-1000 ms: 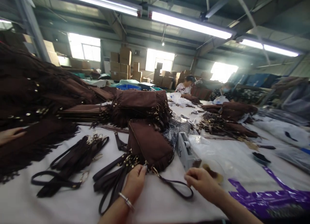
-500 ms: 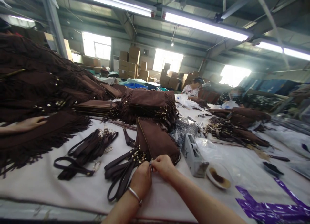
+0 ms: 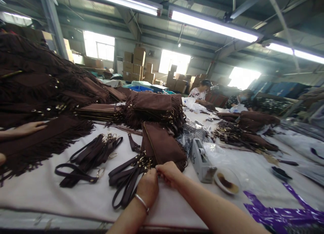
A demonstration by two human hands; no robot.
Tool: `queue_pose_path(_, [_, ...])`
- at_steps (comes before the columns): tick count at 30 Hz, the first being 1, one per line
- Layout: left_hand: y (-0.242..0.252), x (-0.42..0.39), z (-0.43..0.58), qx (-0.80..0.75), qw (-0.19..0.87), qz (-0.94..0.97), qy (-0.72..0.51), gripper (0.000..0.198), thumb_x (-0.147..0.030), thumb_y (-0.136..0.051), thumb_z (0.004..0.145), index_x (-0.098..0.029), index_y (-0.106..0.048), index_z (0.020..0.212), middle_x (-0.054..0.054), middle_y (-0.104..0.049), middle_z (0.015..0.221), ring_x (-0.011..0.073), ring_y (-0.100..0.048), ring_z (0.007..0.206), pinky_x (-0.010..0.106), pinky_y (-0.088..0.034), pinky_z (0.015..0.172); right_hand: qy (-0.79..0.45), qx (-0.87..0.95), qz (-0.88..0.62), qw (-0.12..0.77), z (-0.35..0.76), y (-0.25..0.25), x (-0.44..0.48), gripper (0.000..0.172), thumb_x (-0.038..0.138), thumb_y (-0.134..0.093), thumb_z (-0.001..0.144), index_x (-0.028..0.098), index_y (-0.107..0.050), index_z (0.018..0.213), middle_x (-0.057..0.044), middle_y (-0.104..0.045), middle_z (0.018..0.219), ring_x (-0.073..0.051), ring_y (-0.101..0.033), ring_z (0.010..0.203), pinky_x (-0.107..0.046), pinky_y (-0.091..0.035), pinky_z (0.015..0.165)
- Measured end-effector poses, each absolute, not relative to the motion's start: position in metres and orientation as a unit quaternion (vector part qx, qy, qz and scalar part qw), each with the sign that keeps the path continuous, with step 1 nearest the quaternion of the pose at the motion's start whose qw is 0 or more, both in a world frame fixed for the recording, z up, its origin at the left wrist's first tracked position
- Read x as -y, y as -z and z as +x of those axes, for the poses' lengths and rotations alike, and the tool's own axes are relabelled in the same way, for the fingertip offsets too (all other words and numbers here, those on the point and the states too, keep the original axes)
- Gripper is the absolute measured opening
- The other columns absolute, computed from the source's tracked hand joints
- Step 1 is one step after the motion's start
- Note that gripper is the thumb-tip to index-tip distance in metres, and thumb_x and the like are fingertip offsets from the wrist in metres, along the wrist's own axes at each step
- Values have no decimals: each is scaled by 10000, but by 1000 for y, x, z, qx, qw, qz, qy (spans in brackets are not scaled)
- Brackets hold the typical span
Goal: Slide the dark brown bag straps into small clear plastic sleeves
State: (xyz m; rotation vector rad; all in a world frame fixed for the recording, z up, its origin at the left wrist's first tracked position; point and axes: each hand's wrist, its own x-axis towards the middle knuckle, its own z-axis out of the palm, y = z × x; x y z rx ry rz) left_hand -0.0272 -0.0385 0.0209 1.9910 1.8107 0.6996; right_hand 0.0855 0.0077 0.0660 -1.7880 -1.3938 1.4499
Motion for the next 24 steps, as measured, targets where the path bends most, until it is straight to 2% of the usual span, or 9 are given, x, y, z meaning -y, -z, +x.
queue_pose_path(4, [-26, 39, -28, -642, 188, 697, -257, 261, -122, -297, 892, -157, -555, 871, 147, -663, 906, 229, -626, 855, 319, -386, 710, -534, 519, -625, 236, 91, -66, -4, 289, 292, -583, 753, 182, -501, 499, 64, -396, 344, -70, -302, 279, -211, -192, 298])
queue_pose_path(8, [-32, 40, -29, -643, 216, 680, -279, 261, -268, -331, 922, -185, -523, 765, 114, -647, 781, 211, -593, 714, 314, -337, 634, -530, 552, -597, 241, 106, -65, 2, 164, 179, -586, 709, 148, -616, 551, 65, -430, 370, -57, -316, 329, -195, -231, 351])
queue_pose_path(11, [-36, 38, -28, -634, 249, 668, -301, 257, -285, -356, 910, -200, -502, 717, 81, -616, 713, 189, -543, 652, 309, -304, 616, -478, 578, -607, 263, 111, -63, 6, 128, 123, -586, 660, 141, -679, 574, 55, -476, 387, -59, -345, 372, -198, -253, 399])
queue_pose_path(14, [-37, 35, -29, -626, 293, 643, -331, 243, -267, -394, 886, -205, -496, 675, 51, -577, 676, 174, -498, 636, 304, -300, 632, -414, 601, -623, 284, 110, -61, 7, 122, 116, -601, 613, 146, -707, 562, 21, -572, 447, -84, -446, 446, -208, -298, 455])
queue_pose_path(17, [-39, 34, -29, -613, 364, 598, -367, 218, -255, -461, 845, -200, -511, 640, 31, -551, 660, 164, -486, 656, 289, -319, 641, -375, 613, -629, 296, 107, -60, 10, 141, 141, -590, 622, 154, -724, 580, -13, -652, 529, -119, -542, 532, -215, -343, 504])
queue_pose_path(19, [-40, 35, -29, -597, 436, 551, -389, 211, -289, -494, 830, -196, -523, 642, 0, -501, 603, 144, -458, 596, 268, -319, 582, -366, 618, -627, 303, 106, -60, 11, 149, 154, -584, 636, 156, -730, 604, -28, -685, 580, -132, -580, 578, -215, -369, 532])
queue_pose_path(22, [-42, 39, -27, -559, 564, 452, -407, 225, -390, -484, 835, -202, -507, 712, -79, -336, 507, 91, -282, 418, 235, -220, 432, -365, 622, -618, 312, 106, -57, 11, 147, 172, -587, 650, 156, -732, 631, -40, -712, 638, -143, -616, 624, -214, -405, 574])
queue_pose_path(24, [-43, 42, -26, -523, 638, 383, -416, 242, -442, -503, 825, -207, -483, 768, -111, -272, 505, 61, -185, 382, 208, -153, 391, -369, 620, -614, 320, 105, -54, 10, 149, 191, -588, 664, 154, -732, 654, -43, -721, 661, -147, -630, 633, -215, -423, 588])
